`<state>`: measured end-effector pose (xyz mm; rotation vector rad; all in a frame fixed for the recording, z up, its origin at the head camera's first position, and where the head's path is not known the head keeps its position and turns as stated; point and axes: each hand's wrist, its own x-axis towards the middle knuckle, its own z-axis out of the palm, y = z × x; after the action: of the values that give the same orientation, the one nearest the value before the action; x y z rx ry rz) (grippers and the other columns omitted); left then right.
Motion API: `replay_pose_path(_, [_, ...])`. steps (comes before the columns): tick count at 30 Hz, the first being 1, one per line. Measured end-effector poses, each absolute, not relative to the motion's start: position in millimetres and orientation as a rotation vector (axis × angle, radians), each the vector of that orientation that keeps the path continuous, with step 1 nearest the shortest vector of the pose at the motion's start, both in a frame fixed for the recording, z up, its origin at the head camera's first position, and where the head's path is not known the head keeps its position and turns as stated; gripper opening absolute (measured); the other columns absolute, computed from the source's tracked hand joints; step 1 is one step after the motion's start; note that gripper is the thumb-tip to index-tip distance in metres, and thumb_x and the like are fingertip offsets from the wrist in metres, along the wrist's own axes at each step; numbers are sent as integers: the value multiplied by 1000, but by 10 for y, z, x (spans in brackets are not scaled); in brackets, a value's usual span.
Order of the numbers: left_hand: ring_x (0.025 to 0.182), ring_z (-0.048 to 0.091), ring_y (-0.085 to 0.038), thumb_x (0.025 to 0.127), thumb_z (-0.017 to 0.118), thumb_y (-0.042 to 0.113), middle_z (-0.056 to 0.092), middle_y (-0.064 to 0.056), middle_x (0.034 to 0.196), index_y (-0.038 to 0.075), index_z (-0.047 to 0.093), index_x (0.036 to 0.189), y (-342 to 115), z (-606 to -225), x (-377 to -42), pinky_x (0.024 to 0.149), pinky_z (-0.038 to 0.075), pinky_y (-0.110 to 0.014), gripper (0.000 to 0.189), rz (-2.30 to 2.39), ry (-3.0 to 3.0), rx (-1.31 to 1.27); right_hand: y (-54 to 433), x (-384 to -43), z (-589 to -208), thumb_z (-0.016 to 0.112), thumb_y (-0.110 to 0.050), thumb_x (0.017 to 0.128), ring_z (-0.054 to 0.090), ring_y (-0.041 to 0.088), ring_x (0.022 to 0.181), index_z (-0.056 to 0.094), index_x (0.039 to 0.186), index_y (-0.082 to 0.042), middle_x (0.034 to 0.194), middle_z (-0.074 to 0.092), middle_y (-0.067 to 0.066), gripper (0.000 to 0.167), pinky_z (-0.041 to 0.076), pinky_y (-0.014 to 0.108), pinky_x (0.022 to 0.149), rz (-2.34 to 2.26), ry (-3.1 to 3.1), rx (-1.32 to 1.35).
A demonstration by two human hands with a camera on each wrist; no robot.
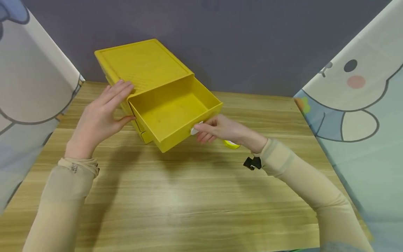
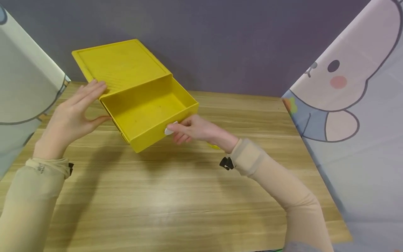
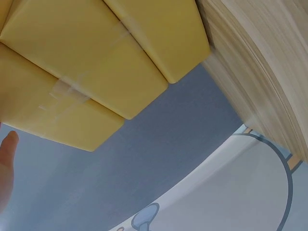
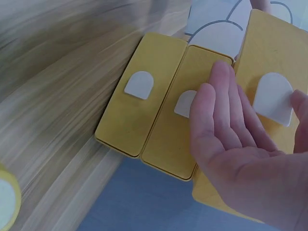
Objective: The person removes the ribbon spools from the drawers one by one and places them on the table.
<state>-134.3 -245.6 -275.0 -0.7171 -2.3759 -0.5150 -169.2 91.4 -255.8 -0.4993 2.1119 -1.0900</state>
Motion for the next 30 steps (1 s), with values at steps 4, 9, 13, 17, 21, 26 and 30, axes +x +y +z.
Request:
replay_pose_path(4, [141,40,-23,63,83,-6,46,-10,148,8,46,142,-2446,-2728,-1352,122,30,-35,88,-505,-2381,-711,868,-1717,-2517,49,-35,99,70,22,91,68,114,-3,106,72,17,40,59,38,90,-1130,2106,-501])
replay_pose_path(9, [141,40,-23,65,83,-4,46,-8,149,10,46,143,-2440,-2724,-1362,120,34,-36,88,-491,-2402,-698,774,-1799,-2491,50,-38,98,71,24,94,67,116,-5,105,73,15,41,60,34,87,-1157,2115,-474])
replay_pose_path(13, [141,40,-23,65,83,-5,45,-8,149,10,46,143,-2435,-2730,-1362,117,37,-40,87,-500,-2406,-697,687,-1883,-2484,50,-39,98,71,23,93,67,116,-5,107,73,14,42,60,34,87,-1165,2108,-469])
replay_pose_path(17, [141,40,-23,65,83,-6,45,-7,149,10,46,143,-2433,-2739,-1362,118,37,-39,87,-512,-2401,-700,584,-1952,-2487,49,-39,98,71,19,90,65,119,-3,111,71,18,44,60,35,89,-1188,2094,-440])
replay_pose_path(21, [141,40,-23,64,82,-7,46,-8,149,9,47,142,-2437,-2741,-1362,121,32,-35,87,-527,-2394,-703,486,-1998,-2487,50,-39,98,71,19,88,64,120,-1,114,69,21,46,61,33,88,-1216,2093,-389])
replay_pose_path(26, [140,41,-26,64,83,-7,47,-10,148,7,47,141,-2437,-2728,-1350,122,30,-36,86,-525,-2396,-697,379,-2047,-2473,51,-39,98,71,23,92,63,121,2,112,70,19,49,61,32,87,-1232,2108,-370])
replay_pose_path(30, [139,42,-27,64,83,-6,47,-10,148,7,47,141,-2439,-2724,-1337,122,30,-36,86,-528,-2395,-692,290,-2096,-2476,52,-40,97,70,23,95,63,121,3,110,71,16,50,62,26,81,-1248,2116,-371])
